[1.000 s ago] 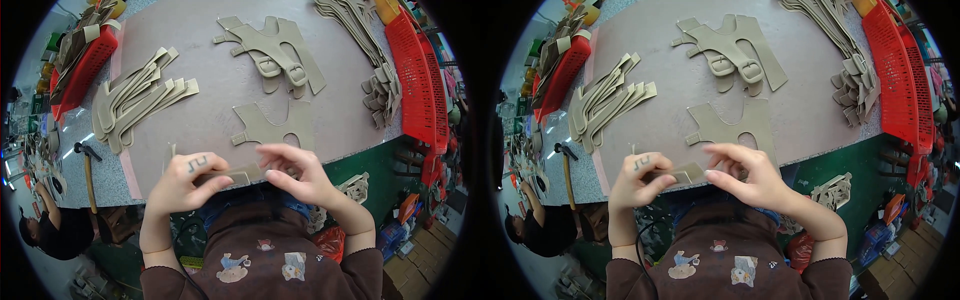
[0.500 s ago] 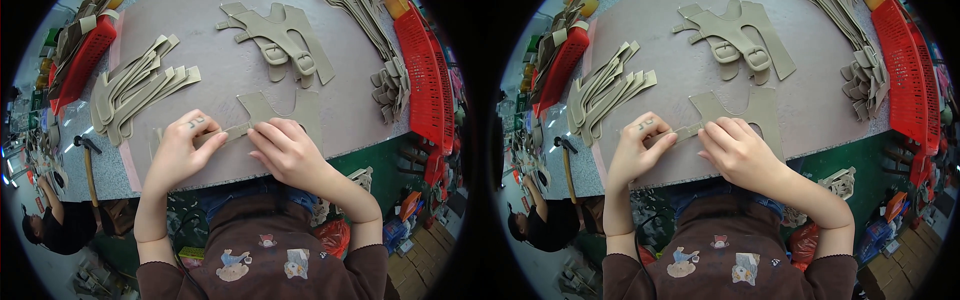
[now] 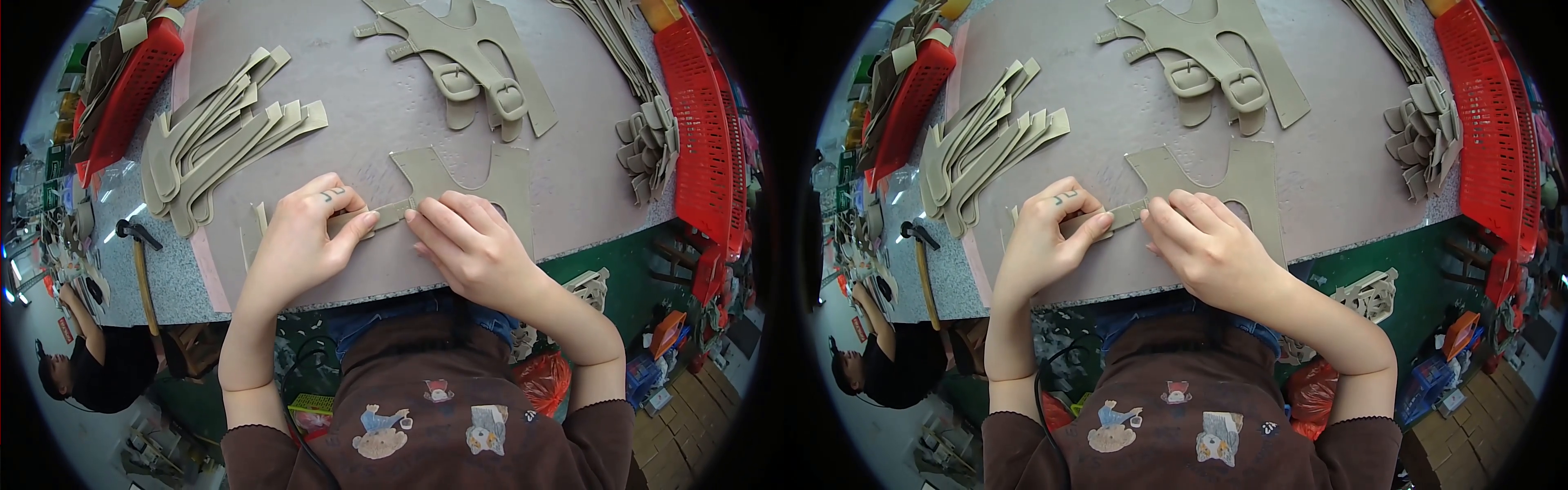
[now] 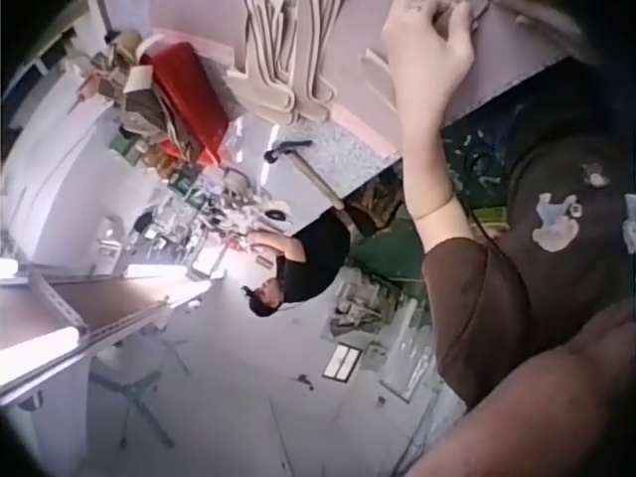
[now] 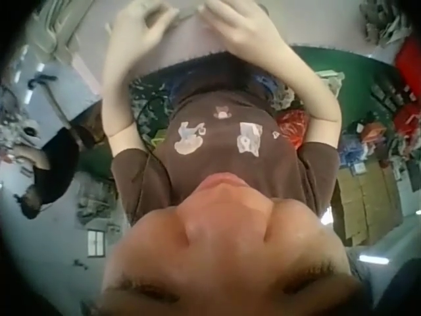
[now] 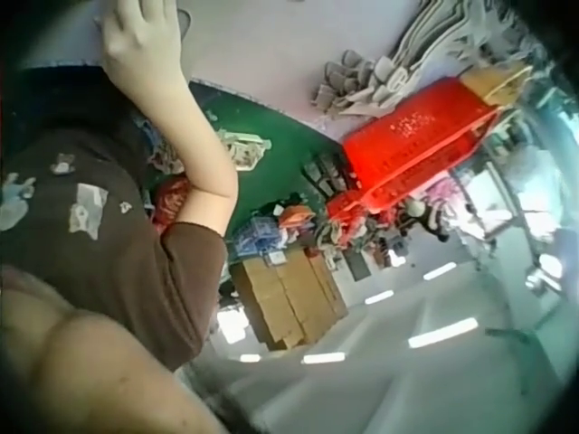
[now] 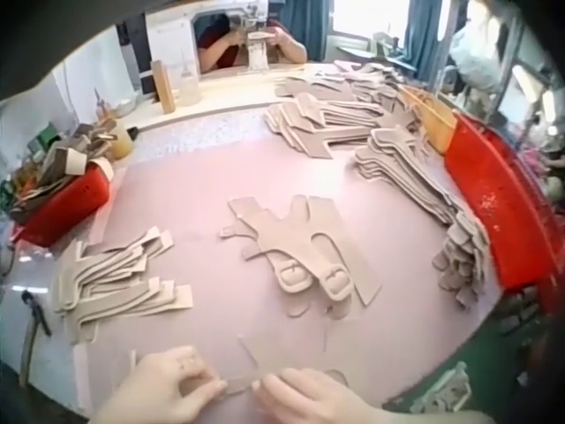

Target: Folding the edges of pre-cut leather materials for shoe assembly at a factory workbench.

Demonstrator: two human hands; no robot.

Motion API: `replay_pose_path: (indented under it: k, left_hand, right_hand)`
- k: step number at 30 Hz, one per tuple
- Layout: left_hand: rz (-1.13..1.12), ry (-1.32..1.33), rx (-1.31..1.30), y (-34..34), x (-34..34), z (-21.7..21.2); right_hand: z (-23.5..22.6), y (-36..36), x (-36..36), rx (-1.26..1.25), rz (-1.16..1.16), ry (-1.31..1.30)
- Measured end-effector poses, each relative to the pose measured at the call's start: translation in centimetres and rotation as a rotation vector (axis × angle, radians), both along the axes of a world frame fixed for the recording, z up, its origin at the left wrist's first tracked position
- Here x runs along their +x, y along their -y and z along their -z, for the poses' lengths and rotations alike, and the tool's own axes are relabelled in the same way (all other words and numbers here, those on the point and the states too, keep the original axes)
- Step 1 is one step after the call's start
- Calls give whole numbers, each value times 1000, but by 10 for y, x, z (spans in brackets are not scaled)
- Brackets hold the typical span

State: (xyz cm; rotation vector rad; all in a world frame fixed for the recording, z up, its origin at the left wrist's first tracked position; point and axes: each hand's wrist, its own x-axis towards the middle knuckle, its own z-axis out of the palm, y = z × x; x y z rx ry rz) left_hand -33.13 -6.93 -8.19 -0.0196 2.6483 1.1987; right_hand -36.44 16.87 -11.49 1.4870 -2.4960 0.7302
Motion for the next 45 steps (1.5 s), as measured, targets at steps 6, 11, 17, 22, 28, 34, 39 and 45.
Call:
replay_pose_path:
  k: [6,11,17,22,28,34,39,45]
  left_hand:
    - [18,-40,-51,-2,-1,1]
    - [12,-95,-132,-8,4,2]
    - [48,-177,-24,0,15,-14]
    - [24,-169,85,6,22,-9]
    - [190,-477,-329,-13,43,18]
    - [263,-527,-530,-18,40,19]
    - [252,-531,-380,-5,50,30]
    - [236,-483,-469,-22,42,12]
  right_hand:
    - [-3,3,5,54,36,67]
    - [-10,11,0,152,48,105]
    - [-24,0,-30,20,108,264]
    - [-26,-11,-39,-36,194,388]
    - [-15,-7,-42,60,160,384]
    - [-8,-1,-57,7,80,395]
    - [1,-3,-54,29,63,282]
    - [3,-13,-45,-93,151,124]
